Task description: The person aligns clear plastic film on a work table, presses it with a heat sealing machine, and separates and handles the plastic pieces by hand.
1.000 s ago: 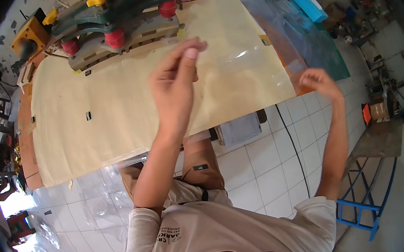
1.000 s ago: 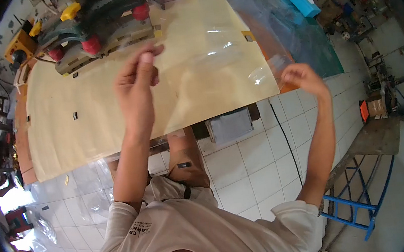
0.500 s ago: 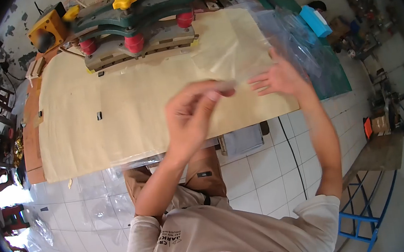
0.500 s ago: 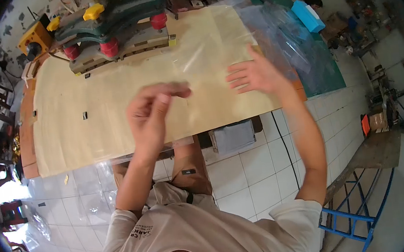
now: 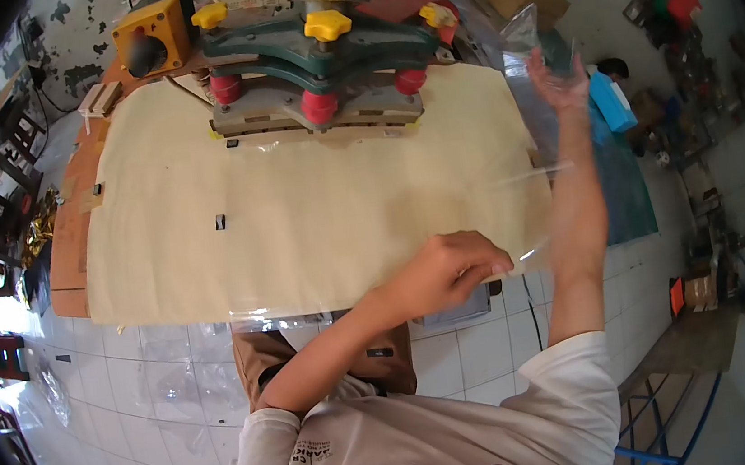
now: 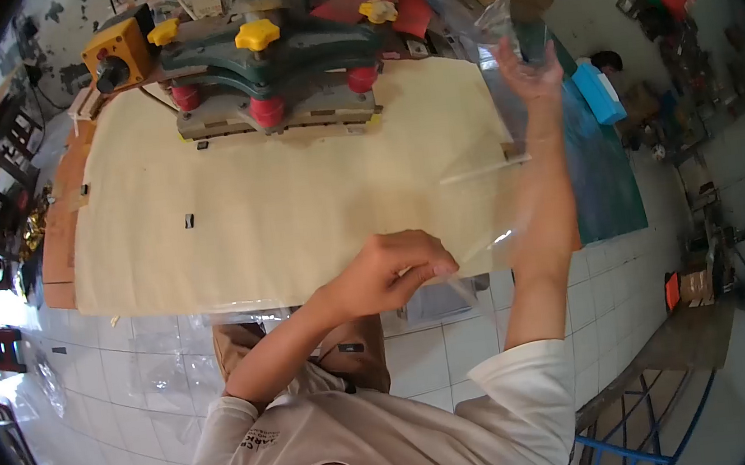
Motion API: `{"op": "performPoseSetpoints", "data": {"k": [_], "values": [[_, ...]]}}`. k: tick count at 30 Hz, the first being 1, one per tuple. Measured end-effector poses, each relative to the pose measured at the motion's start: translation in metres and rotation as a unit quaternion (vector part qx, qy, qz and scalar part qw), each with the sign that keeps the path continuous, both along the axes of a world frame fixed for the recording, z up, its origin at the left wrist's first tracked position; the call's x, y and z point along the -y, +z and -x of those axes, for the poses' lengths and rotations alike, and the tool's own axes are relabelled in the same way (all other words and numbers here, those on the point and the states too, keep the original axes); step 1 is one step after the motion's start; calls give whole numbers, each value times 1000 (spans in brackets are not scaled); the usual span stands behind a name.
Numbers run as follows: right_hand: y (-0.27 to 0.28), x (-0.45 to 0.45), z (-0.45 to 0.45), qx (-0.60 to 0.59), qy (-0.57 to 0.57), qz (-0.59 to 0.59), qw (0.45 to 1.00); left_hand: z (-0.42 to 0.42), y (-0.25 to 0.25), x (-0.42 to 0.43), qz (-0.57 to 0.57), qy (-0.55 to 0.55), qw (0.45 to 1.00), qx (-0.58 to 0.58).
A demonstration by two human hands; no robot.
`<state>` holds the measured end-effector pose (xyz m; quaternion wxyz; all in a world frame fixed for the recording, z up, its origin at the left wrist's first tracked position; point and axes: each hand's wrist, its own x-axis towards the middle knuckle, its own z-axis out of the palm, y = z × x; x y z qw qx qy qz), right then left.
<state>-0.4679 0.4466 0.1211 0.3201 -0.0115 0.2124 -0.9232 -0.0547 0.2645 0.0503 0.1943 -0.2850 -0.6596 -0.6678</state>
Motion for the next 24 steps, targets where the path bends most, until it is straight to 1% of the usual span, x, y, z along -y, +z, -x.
{"op": "performPoseSetpoints", "data": {"k": [1, 3, 4, 5, 6, 7, 9, 10, 12, 13, 15, 16, 17, 18, 19, 21, 22, 23, 24], "values": [[1, -15, 42, -16, 7, -12, 1000, -1, 1, 3, -1, 3, 1000, -1], [9, -38, 97, -32, 13, -26, 999, -7, 1, 10, -2, 4, 1000, -11], [20, -38, 103, -94, -38, -93, 990, -11, 0, 12, -9, 20, 999, -36], [25, -36, 108, -98, -118, -159, 975, -19, -1, 16, -11, 22, 999, -37], [34, -28, 103, -97, -193, -233, 948, -28, 0, 23, -26, 26, 998, -42], [39, -25, 95, -98, -193, -234, 948, -39, -4, 31, -41, 30, 998, -47], [44, -23, 80, -42, -212, -310, 926, -63, -20, 53, -67, 21, 998, -10], [42, -27, 75, -42, -212, -310, 926, -77, -27, 63, -110, 29, 993, -2], [36, -37, 75, -96, -165, -467, 863, -108, -39, 83, -189, 58, 980, 16], [32, -45, 84, -95, -163, -468, 863, -123, -43, 92, -226, 79, 971, 27], [17, -81, 115, -119, -119, -461, 872, -151, -46, 107, -298, 117, 947, 18], [7, -98, 138, -116, -117, -461, 872, -162, -46, 116, -326, 130, 936, 8], [-2, -112, 164, -71, -168, -423, 887, -173, -47, 125, -354, 143, 924, -2], [-8, -120, 179, -28, -219, -384, 897, -188, -53, 138, -358, 184, 915, -3], [-10, -123, 178, -25, -218, -384, 897, -203, -58, 151, -362, 225, 905, -5], [-14, -129, 169, -26, -328, -220, 918, -224, -55, 169, -414, 299, 860, 3], [-17, -141, 177, -25, -326, -220, 919, -230, -54, 177, -413, 302, 859, 3], [-17, -156, 183, 6, -344, -42, 938, -236, -54, 184, -461, 319, 828, -25], [-18, -171, 189, 37, -351, 137, 926, -242, -52, 192, -507, 334, 793, -53]]}}
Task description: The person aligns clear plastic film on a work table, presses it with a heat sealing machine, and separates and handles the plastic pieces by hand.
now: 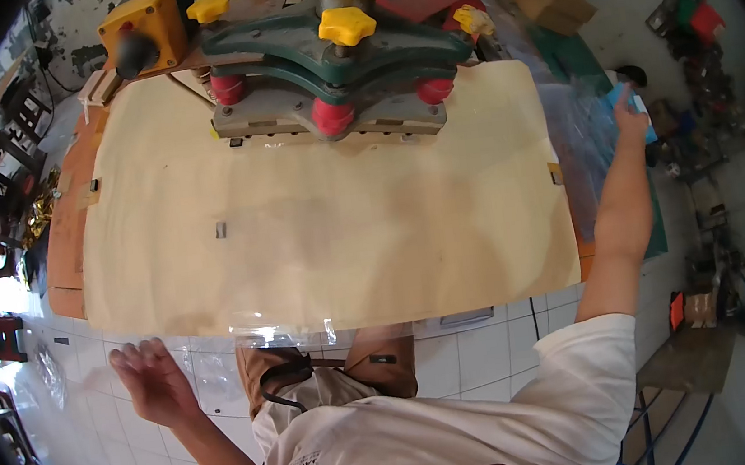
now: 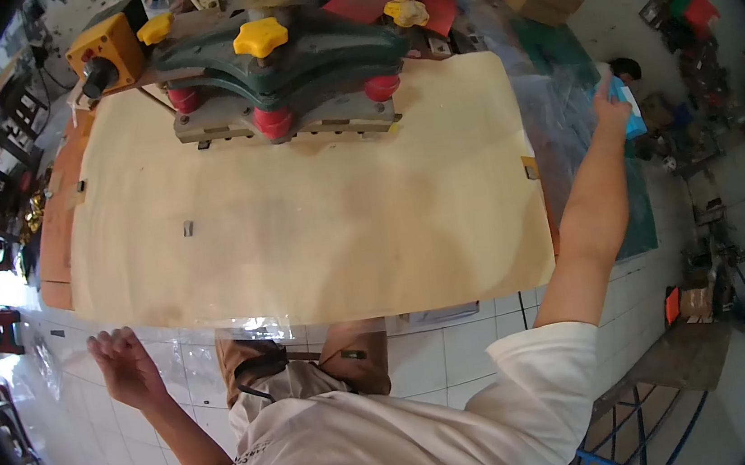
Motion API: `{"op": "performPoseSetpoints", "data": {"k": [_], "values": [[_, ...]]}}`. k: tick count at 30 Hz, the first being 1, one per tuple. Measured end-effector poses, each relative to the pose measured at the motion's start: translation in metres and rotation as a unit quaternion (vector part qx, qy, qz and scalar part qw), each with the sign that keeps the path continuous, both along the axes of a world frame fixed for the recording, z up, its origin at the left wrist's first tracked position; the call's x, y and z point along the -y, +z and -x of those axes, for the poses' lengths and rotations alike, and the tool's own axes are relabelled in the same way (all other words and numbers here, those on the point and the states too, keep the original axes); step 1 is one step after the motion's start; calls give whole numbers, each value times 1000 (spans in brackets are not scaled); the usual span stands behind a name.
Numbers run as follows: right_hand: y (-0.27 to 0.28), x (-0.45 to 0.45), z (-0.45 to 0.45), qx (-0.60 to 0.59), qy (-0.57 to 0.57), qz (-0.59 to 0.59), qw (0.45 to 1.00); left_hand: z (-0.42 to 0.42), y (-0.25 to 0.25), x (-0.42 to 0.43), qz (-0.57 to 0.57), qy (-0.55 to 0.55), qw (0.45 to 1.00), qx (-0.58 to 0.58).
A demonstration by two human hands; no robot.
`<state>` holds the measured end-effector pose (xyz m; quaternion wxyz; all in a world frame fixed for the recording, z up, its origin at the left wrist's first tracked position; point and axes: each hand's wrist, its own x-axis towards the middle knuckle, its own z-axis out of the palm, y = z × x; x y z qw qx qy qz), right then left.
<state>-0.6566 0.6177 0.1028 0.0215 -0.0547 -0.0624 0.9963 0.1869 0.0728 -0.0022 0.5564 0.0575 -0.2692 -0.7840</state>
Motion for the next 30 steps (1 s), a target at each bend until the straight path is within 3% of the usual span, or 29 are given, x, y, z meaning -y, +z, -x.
{"op": "performPoseSetpoints", "data": {"k": [1, 3, 4, 6, 7, 9, 10, 11, 13, 14, 17, 19, 21, 23, 25, 27, 29, 30], "values": [[0, -8, -1, 1, 2, 0, 1000, -4, 4, 7, 0, 2, 1000, 1], [3, -21, -10, -107, -60, 75, 990, -12, 10, 19, -36, 59, 997, -33], [5, -24, -18, -144, -79, 101, 981, -20, 7, 27, -1, 28, 999, -44], [24, -33, -39, -57, -93, -73, 991, -35, 6, 45, -24, 56, 998, -36], [37, -35, -57, -57, -92, -72, 992, -44, 4, 55, -48, 82, 995, -28], [58, -37, -87, 39, 45, -371, 927, -66, -2, 82, 11, 24, 998, -59], [59, -51, -74, 81, 45, -416, 905, -74, -4, 93, -6, 50, 998, -34], [59, -66, -62, 82, 44, -415, 905, -81, -5, 102, -23, 75, 997, -7], [72, -69, -78, 70, 66, -158, 983, -82, -10, 109, -20, 68, 997, 14], [79, -62, -90, 72, 65, -158, 983, -77, -11, 110, -31, 58, 997, 38], [81, 19, -165, 278, -33, -207, 937, -67, -16, 110, -28, 37, 996, 74], [39, 48, -169, 97, -10, -525, 846, -66, -18, 111, 15, 8, 995, 95], [0, 108, -221, -46, 63, -647, 758, -57, -10, 105, 14, 41, 988, 148], [-39, 160, -284, -195, 123, -744, 627, -47, 4, 93, 29, 65, 976, 206], [-58, 207, -345, -331, 162, -771, 519, -47, 14, 89, 49, 50, 964, 257], [-30, 256, -432, -361, 328, -723, 489, -43, 22, 80, 82, 86, 956, 269], [-7, 294, -495, -403, 434, -670, 447, -32, 42, 49, 169, 129, 927, 308], [1, 310, -521, -431, 463, -629, 452, -27, 52, 31, 211, 135, 903, 349]]}}
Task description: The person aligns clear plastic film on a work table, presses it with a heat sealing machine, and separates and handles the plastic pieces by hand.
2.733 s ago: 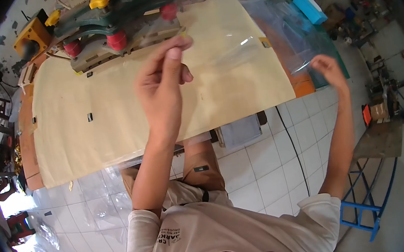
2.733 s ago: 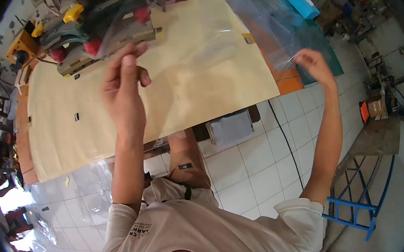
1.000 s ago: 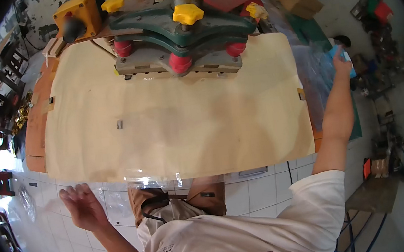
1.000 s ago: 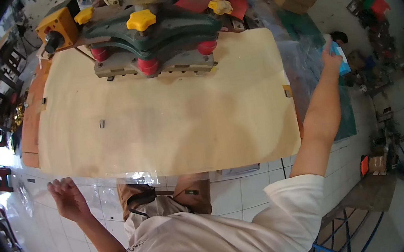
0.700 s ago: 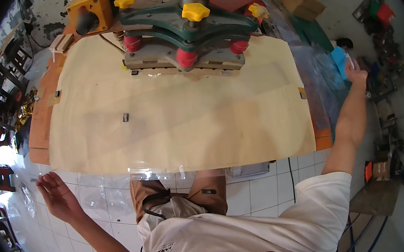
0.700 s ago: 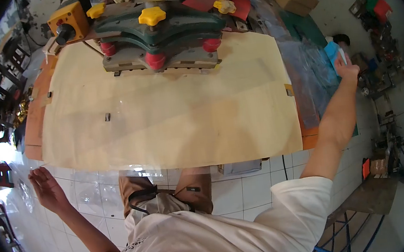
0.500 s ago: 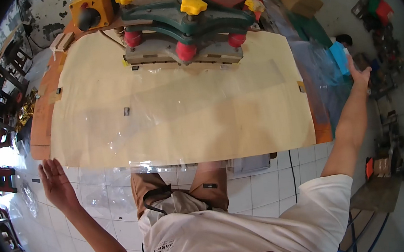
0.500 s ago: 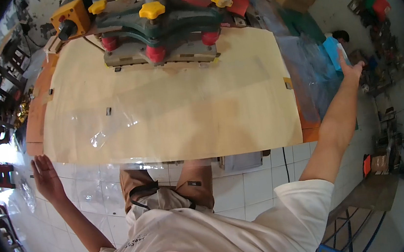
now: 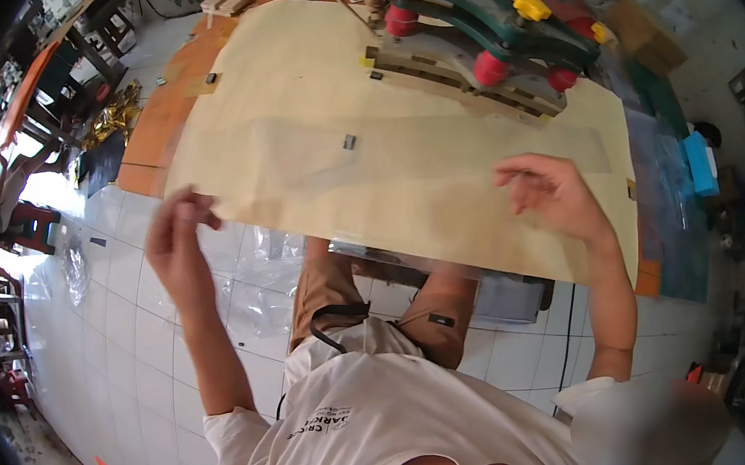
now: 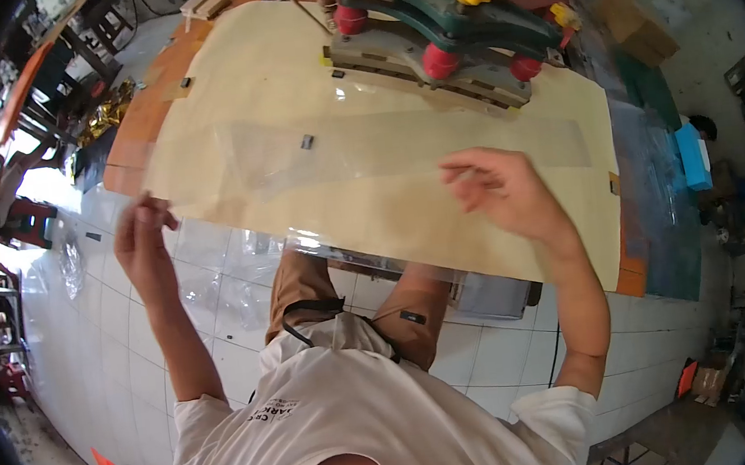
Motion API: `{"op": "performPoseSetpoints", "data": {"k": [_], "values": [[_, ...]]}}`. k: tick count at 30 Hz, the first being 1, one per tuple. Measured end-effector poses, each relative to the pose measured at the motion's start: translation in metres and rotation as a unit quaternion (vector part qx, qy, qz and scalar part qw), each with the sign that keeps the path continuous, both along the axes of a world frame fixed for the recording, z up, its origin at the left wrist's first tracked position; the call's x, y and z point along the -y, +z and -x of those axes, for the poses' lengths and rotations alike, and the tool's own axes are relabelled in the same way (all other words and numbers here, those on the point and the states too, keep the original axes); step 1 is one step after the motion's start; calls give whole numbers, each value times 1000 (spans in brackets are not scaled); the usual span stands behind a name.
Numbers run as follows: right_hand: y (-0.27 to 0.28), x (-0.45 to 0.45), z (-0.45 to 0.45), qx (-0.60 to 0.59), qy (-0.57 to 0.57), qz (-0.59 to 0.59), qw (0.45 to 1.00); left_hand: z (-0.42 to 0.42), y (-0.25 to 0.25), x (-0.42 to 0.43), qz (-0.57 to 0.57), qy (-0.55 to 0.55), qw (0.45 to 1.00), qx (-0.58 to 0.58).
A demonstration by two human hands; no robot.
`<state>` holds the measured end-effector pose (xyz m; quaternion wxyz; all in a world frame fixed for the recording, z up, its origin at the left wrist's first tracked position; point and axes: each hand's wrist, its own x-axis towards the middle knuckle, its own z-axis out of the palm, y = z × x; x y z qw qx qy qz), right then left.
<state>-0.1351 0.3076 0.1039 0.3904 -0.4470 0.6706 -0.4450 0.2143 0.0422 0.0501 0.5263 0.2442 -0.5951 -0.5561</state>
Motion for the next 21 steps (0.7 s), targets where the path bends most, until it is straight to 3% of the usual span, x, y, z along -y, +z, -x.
{"op": "performPoseSetpoints", "data": {"k": [3, 7, 8, 10, 11, 13, 14, 16, 17, 19, 21], "values": [[1, 46, -81, 172, 71, 123, 975, 25, 16, -52, 182, -47, 973, 133], [-4, 67, -142, 274, 4, 96, 957, 51, 13, -83, 429, -204, 855, 207], [-13, 67, -141, 269, -20, 70, 960, 47, 11, -82, 429, -204, 856, 205], [-13, 61, -143, 279, -95, 33, 955, 38, 5, -79, 313, -197, 928, 36], [-10, 54, -142, 277, -98, 34, 955, 37, -4, -68, 370, -5, 927, 64], [-7, 35, -139, 204, -128, 29, 970, 41, -1, -42, 228, 68, 961, 139], [-8, 26, -139, 183, -136, 50, 972, 47, -4, -37, 226, 63, 962, 141], [-4, 14, -138, 168, -139, 55, 975, 60, -15, -30, 163, -83, 972, 145], [-3, 8, -138, 149, -137, 61, 977, 65, -17, -30, 165, -90, 972, 144], [-2, -2, -138, 143, -151, 69, 976, 74, -22, -33, 102, -210, 958, 170], [2, -12, -138, 121, -164, 65, 977, 83, -31, -31, 122, -201, 957, 169]]}}
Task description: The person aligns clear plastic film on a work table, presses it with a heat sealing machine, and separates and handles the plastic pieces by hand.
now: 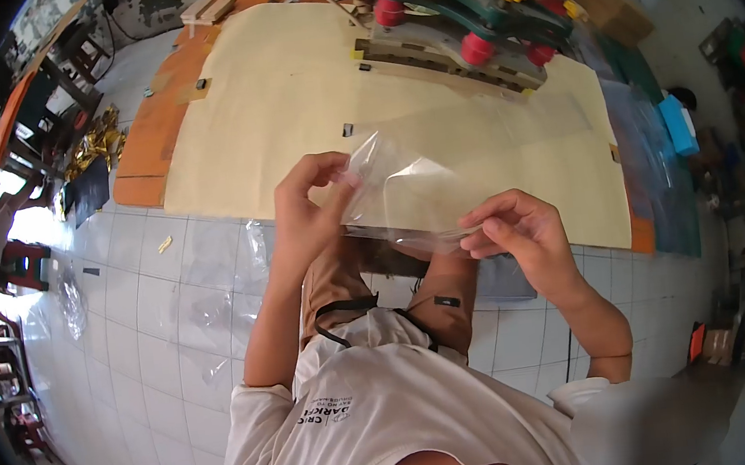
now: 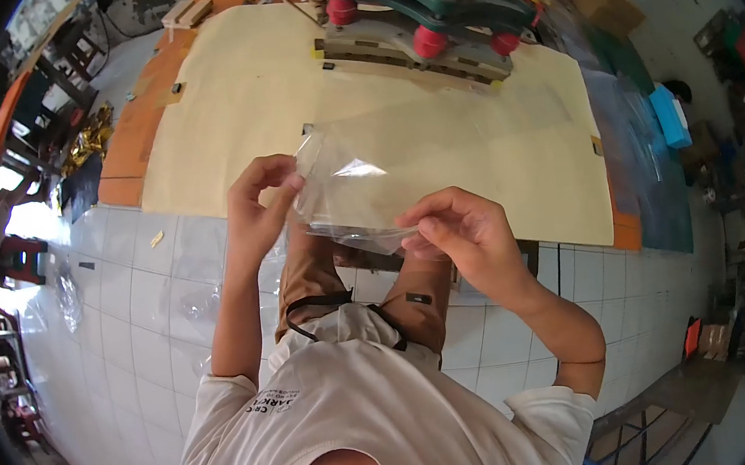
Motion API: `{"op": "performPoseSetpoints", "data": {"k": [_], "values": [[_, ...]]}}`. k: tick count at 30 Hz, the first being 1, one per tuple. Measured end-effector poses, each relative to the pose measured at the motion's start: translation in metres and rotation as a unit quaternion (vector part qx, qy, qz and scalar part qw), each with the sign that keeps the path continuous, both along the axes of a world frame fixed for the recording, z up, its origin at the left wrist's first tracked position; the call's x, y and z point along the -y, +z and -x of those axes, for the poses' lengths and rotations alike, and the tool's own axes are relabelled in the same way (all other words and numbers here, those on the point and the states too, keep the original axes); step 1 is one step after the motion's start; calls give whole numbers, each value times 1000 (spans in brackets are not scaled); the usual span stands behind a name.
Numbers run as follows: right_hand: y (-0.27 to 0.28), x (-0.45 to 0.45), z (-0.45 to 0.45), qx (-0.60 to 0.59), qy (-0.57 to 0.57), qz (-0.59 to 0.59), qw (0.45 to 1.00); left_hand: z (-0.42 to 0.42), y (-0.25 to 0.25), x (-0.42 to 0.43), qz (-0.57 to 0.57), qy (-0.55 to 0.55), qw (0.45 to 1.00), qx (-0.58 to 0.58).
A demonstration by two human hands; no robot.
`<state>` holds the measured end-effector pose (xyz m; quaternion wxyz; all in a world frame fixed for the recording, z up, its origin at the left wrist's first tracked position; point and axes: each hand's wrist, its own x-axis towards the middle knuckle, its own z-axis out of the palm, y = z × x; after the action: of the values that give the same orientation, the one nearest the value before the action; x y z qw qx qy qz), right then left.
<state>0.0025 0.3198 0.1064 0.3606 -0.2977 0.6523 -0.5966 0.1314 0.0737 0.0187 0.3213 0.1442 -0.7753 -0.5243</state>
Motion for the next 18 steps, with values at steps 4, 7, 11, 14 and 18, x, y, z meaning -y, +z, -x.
{"op": "performPoseSetpoints", "data": {"k": [4, 7, 11, 14, 18], "values": [[5, -25, 11, 5, -22, -15, 1000, 7, -11, 14, -136, 53, 987, -71], [0, -39, 25, -24, -87, -13, 996, 2, 1, 21, 91, 51, 991, -85], [-3, -27, 18, -7, -59, -13, 998, 7, 27, -16, 260, 21, 963, -62], [-3, -17, 19, -3, -71, 6, 997, 3, 19, -19, 162, -4, 986, 23], [8, -30, 54, -49, -118, 5, 992, -18, -2, 25, -135, -47, 988, 60]]}}
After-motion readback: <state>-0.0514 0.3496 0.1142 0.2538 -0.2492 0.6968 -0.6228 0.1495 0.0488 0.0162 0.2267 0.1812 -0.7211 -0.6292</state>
